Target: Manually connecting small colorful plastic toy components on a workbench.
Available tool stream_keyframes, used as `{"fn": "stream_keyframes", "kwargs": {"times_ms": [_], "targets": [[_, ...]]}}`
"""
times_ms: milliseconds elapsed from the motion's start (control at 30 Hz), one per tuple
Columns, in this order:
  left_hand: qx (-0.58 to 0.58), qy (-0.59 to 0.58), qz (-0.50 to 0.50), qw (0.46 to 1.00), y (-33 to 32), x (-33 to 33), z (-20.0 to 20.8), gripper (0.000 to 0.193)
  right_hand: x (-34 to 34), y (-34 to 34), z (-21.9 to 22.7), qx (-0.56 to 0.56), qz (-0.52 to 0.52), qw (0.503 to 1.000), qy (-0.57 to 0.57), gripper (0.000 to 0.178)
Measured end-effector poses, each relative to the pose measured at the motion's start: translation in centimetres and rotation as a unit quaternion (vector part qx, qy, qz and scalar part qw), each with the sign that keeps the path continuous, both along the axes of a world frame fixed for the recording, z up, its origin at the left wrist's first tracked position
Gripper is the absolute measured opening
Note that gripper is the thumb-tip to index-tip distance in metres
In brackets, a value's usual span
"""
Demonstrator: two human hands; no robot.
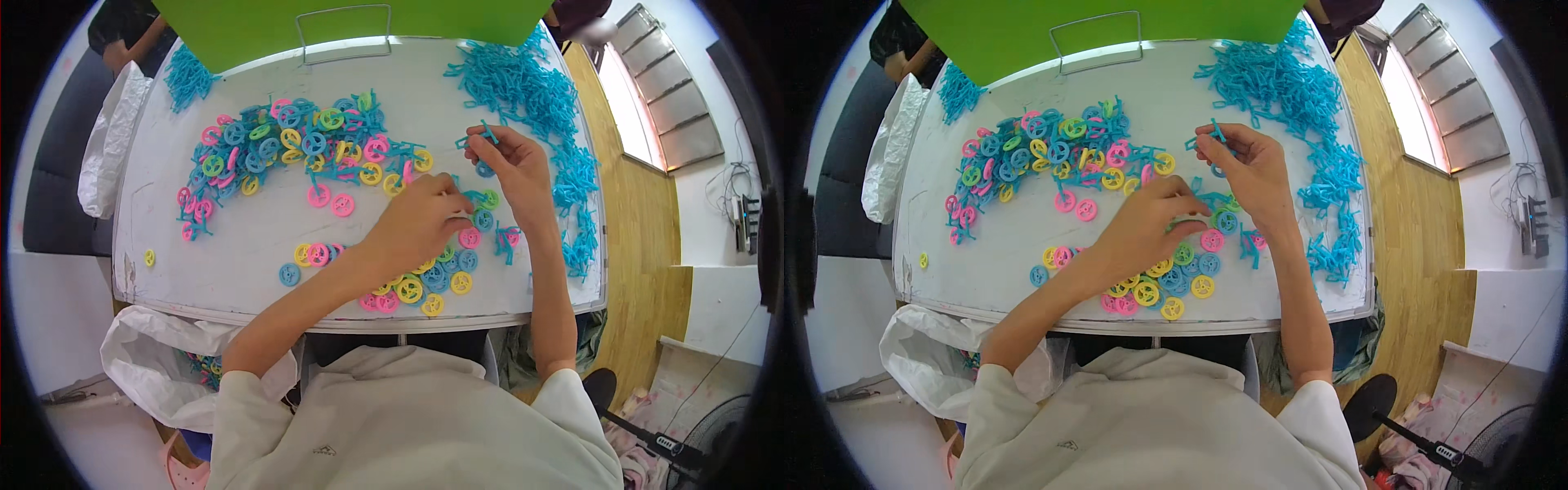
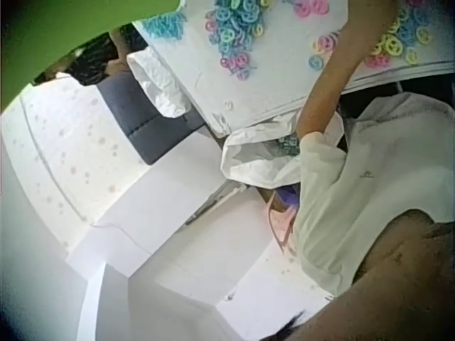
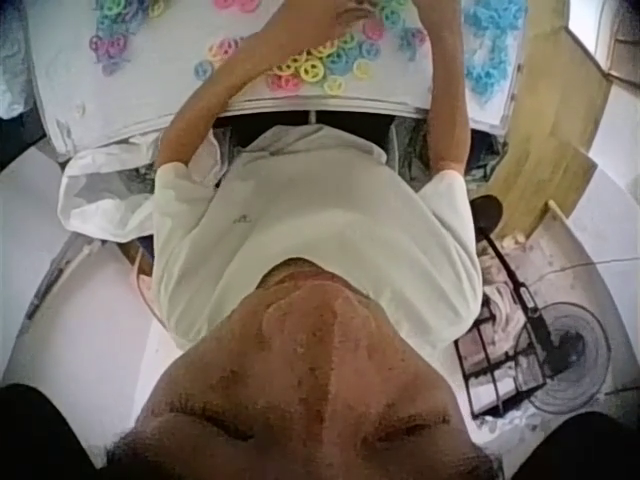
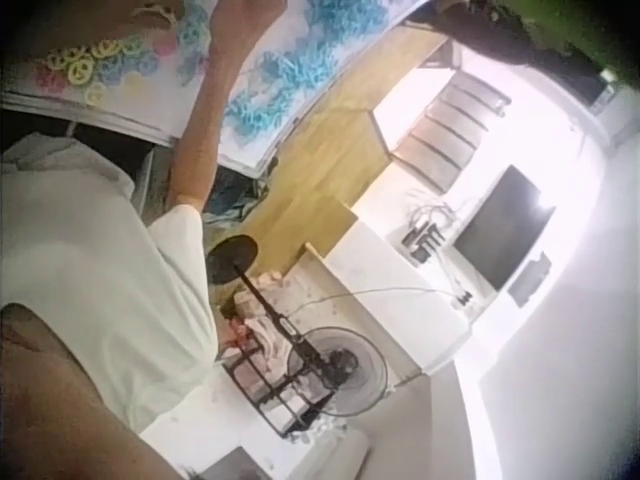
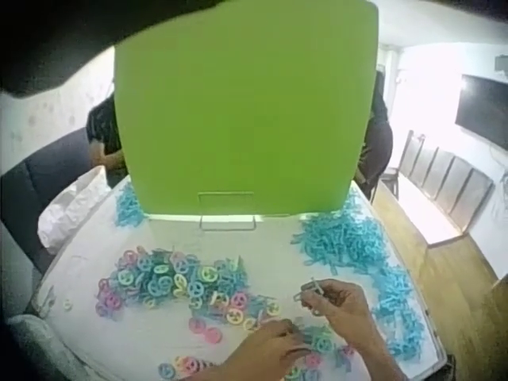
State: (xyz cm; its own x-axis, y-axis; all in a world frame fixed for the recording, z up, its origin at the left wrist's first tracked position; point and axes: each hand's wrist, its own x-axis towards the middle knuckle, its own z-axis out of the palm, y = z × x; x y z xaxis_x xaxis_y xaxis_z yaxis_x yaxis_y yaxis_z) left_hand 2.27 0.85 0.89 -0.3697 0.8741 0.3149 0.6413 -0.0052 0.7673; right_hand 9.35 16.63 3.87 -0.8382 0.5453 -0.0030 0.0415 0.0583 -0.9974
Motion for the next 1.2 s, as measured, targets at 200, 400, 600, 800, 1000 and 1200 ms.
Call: {"fn": "stream_keyframes", "kwargs": {"times_ms": [200,400,600,800,1000,1200], "targets": [[0.002,0.12,0.002,0.993,3.4,1.9,-1.7,0.024,-0.2,0.1,-0.4,0.01,0.003,0.997,0.074,0.022],[-0.022,-0.132,0.032,0.99,2.4,0.1,0.5,0.018,0.5,1.1,-0.3,0.05,-0.005,0.997,0.053,0.019],[0.033,-0.406,0.127,0.904,0.2,-3.7,1.9,0.02,0.2,0.4,-0.7,0.136,0.035,0.99,-0.006,0.014],[0.058,-0.452,0.116,0.882,0.1,-3.4,1.7,0.021,-0.1,-0.8,-1.2,0.109,0.073,0.991,0.006,0.01],[0.068,-0.426,0.14,0.891,0.2,-3.3,1.0,0.015,-0.5,-1.7,-2.0,0.062,0.077,0.995,-0.005,0.008],[0.119,-0.408,0.189,0.885,0.5,-2.9,0.5,0.007,-0.7,-2.4,-2.5,-0.03,0.066,0.997,0.015,0.012]]}}
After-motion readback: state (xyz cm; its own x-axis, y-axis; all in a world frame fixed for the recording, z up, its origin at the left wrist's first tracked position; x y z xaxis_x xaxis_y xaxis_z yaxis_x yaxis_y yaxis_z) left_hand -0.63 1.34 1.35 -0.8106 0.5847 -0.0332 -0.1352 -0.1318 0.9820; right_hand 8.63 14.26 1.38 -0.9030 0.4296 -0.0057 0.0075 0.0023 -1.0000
